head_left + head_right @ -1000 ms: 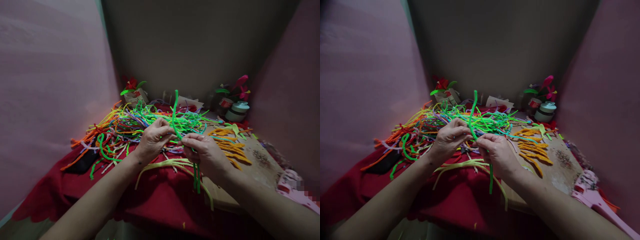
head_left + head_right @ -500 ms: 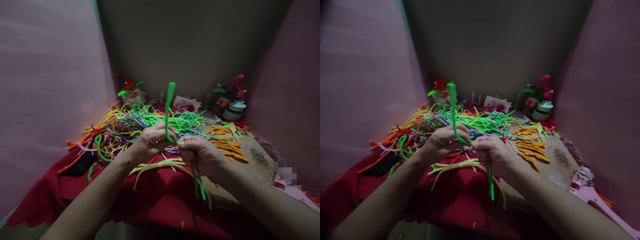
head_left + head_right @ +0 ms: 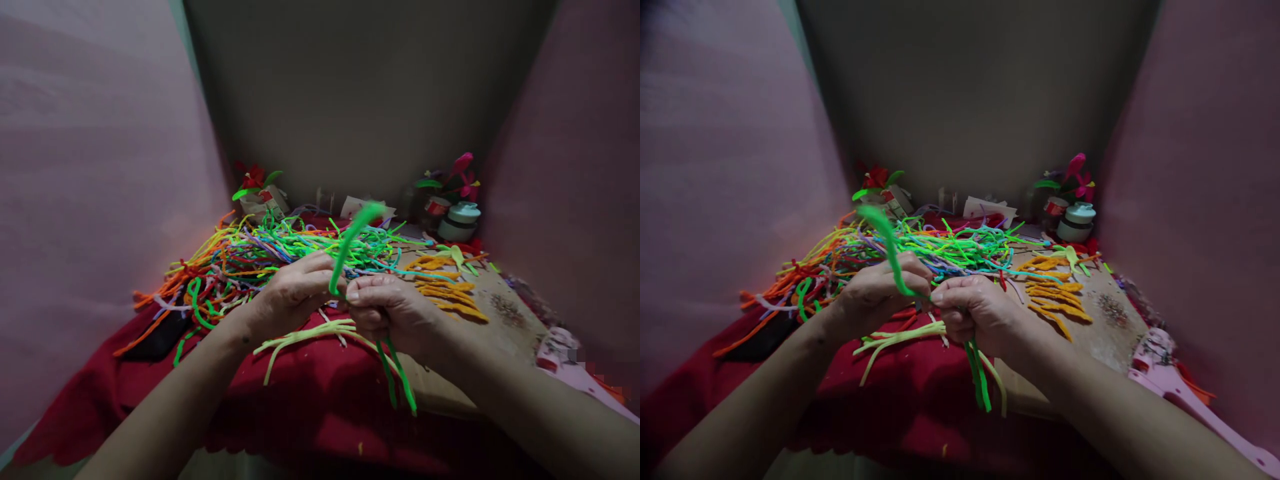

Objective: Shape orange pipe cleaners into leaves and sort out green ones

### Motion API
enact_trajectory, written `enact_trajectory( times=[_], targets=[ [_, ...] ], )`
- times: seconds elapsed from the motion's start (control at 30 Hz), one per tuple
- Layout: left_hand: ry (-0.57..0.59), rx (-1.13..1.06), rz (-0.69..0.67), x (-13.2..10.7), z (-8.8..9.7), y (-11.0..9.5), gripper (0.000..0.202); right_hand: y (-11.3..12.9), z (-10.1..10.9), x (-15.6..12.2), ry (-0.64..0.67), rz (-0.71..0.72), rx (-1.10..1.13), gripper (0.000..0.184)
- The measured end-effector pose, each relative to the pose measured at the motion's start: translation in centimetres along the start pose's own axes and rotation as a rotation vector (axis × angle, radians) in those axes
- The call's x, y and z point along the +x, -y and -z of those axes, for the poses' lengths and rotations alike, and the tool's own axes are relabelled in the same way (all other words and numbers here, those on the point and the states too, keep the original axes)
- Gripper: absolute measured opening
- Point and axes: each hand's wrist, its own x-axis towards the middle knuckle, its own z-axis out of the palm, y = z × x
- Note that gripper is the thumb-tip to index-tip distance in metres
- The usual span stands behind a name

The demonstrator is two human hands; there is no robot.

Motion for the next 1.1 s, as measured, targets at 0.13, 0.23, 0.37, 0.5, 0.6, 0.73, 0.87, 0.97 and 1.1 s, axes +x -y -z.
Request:
enact_trajectory(
  times=[0.13, 0.23, 0.37, 0.5, 0.6, 0.73, 0.87, 0.97, 1.1],
  targets=[
    [0.017, 0.019, -0.044, -0.4, 0.1, 0.2, 0.016, -0.2, 0.1, 0.0, 0.003, 0.019, -0.057, 0.01],
    [0.035, 0.033, -0.065, -0.7, 0.3, 0.2, 0.016, -0.3, 0.0, 0.0, 0.032, 0.048, -0.08, 0.009],
    [0.053, 0.079, -0.104, -0.8, 0.6, -0.4, 0.017, -0.4, -0.4, -0.1, 0.031, 0.038, -0.081, 0.014],
    [0.047, 0.182, -0.138, -0.5, 0.8, -1.3, 0.017, -0.5, -0.7, -0.3, 0.04, 0.052, -0.056, 0.02],
    [0.049, 0.31, -0.12, -0.4, 0.7, -2.1, 0.016, -0.6, -1.0, -0.4, -0.013, 0.095, -0.064, 0.019],
    [0.015, 0.447, -0.071, -0.5, 0.3, -3.0, 0.01, -0.8, -1.6, -0.5, -0.167, 0.21, -0.191, 0.018],
    [-0.005, 0.34, 0.162, -0.7, -0.1, -3.8, 0.011, -0.9, -2.1, -0.8, -0.311, 0.36, -0.464, 0.013],
    [0.007, 0.011, 0.508, -0.5, -0.1, -4.3, 0.014, -1.2, -2.3, -1.3, -0.359, 0.466, -0.707, 0.007],
    [0.003, -0.488, 0.927, -0.1, -0.1, -4.2, 0.017, -1.7, -2.3, -1.5, -0.393, 0.696, -1.112, 0.01]
  ],
)
